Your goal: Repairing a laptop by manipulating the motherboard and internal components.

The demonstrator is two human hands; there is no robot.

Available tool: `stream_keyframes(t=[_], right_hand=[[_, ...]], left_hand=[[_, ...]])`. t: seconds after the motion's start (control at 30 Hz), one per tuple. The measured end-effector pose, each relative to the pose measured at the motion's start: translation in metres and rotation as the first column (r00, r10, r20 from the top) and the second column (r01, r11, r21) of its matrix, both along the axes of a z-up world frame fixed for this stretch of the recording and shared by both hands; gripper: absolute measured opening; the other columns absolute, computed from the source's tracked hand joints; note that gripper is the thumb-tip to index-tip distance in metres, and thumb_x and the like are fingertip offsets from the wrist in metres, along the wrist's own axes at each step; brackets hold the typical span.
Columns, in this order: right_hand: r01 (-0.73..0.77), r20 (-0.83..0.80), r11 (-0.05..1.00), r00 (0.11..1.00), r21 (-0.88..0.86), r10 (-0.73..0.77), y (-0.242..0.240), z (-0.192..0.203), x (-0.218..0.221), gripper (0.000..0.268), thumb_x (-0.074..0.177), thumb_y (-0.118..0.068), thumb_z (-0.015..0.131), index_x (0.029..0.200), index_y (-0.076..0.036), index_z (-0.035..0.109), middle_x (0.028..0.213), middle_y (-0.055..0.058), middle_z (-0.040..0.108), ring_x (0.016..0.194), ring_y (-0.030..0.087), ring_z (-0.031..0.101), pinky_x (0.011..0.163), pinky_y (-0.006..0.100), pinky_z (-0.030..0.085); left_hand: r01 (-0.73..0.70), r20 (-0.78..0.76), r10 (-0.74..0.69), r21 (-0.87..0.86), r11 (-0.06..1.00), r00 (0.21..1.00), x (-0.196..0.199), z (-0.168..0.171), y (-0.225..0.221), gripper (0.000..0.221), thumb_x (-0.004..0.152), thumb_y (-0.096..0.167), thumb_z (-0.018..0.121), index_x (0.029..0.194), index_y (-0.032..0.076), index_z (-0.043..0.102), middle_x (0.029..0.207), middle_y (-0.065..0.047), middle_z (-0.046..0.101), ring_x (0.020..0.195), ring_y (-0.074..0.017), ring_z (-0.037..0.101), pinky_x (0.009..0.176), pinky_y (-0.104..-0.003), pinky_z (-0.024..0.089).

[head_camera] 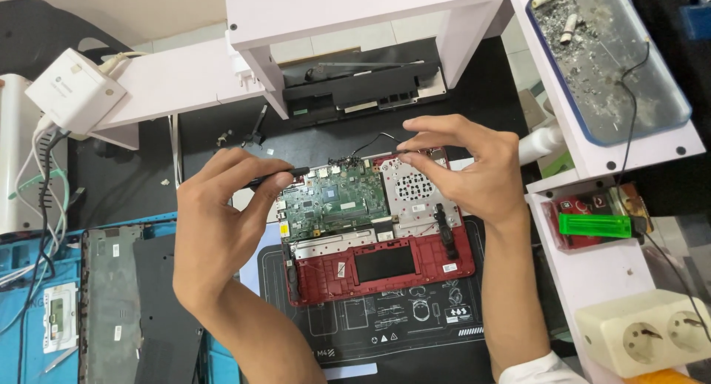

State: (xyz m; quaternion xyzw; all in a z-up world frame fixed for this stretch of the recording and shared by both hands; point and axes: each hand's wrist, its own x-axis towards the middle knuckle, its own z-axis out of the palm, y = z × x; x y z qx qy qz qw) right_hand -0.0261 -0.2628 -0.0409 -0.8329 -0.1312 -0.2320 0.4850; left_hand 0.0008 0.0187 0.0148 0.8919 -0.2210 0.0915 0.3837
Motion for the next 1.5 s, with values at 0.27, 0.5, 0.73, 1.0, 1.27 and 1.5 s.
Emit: stream_keyframes(t=[0.27, 0.5, 0.73, 1.0, 1.27, 1.5], right_hand=[[-0.011, 0.015, 0.998, 1.000, -0.063, 0.012, 0.002, 0.000, 0.002, 0.036, 0.085, 0.003, 0.084, 0.118, -0.004, 0.072, 0.101, 0.009, 0.079, 0.098, 0.017, 0.080, 0.086, 0.027, 0.063], [-0.047, -0.008, 0.997, 0.999, -0.064, 0.046, 0.002, -0.003, 0.004, 0.039, 0.084, 0.002, 0.084, 0.121, -0.004, 0.071, 0.102, 0.009, 0.080, 0.099, 0.018, 0.079, 0.087, 0.028, 0.062], [-0.055, -0.059, 0.995, 0.997, -0.084, 0.050, 0.002, -0.003, 0.004, 0.039, 0.085, 0.002, 0.081, 0.122, -0.006, 0.071, 0.103, 0.009, 0.080, 0.100, 0.019, 0.080, 0.087, 0.029, 0.062], [-0.112, -0.161, 0.988, 0.982, -0.104, 0.094, 0.003, -0.005, 0.006, 0.040, 0.082, 0.002, 0.080, 0.121, -0.006, 0.072, 0.109, 0.012, 0.078, 0.099, 0.019, 0.080, 0.084, 0.030, 0.064], [-0.184, -0.248, 0.975, 0.957, -0.127, 0.149, 0.004, -0.001, 0.006, 0.042, 0.080, -0.002, 0.080, 0.121, -0.008, 0.072, 0.106, 0.011, 0.079, 0.096, 0.019, 0.080, 0.082, 0.031, 0.063], [-0.302, -0.453, 0.945, 0.865, -0.125, 0.217, 0.005, -0.002, 0.009, 0.046, 0.079, -0.006, 0.080, 0.125, -0.013, 0.072, 0.099, 0.009, 0.081, 0.092, 0.023, 0.080, 0.080, 0.036, 0.061]], left_hand=[[-0.002, -0.021, 0.003, 0.026, 1.000, 1.000, 0.001, 0.000, 0.000, 0.015, 0.088, 0.010, 0.081, 0.101, 0.003, 0.078, 0.087, -0.008, 0.072, 0.075, -0.0193, 0.067, 0.065, -0.033, 0.049], [-0.005, -0.035, 0.006, 0.049, 0.999, 0.999, 0.002, -0.001, 0.004, 0.015, 0.087, 0.010, 0.081, 0.101, 0.004, 0.079, 0.085, -0.008, 0.071, 0.072, -0.0191, 0.063, 0.062, -0.034, 0.047], [0.006, -0.004, -0.006, 0.065, 0.998, 1.000, 0.003, -0.003, 0.006, 0.016, 0.086, 0.009, 0.082, 0.101, 0.004, 0.079, 0.085, -0.007, 0.071, 0.074, -0.0201, 0.062, 0.064, -0.035, 0.047], [0.021, 0.015, -0.022, 0.075, 0.997, 1.000, 0.002, -0.001, 0.001, 0.019, 0.082, 0.007, 0.083, 0.101, 0.007, 0.080, 0.086, -0.006, 0.069, 0.079, -0.0217, 0.060, 0.067, -0.035, 0.047], [0.002, -0.076, 0.009, 0.137, 0.991, 0.997, -0.007, 0.008, -0.002, 0.017, 0.083, 0.009, 0.082, 0.100, 0.009, 0.081, 0.084, -0.005, 0.068, 0.079, -0.0225, 0.058, 0.067, -0.037, 0.046], [0.000, -0.047, 0.013, 0.256, 0.967, 0.999, -0.021, 0.016, -0.004, 0.016, 0.083, 0.011, 0.080, 0.098, 0.005, 0.077, 0.086, -0.007, 0.068, 0.080, -0.0274, 0.058, 0.072, -0.039, 0.047]])
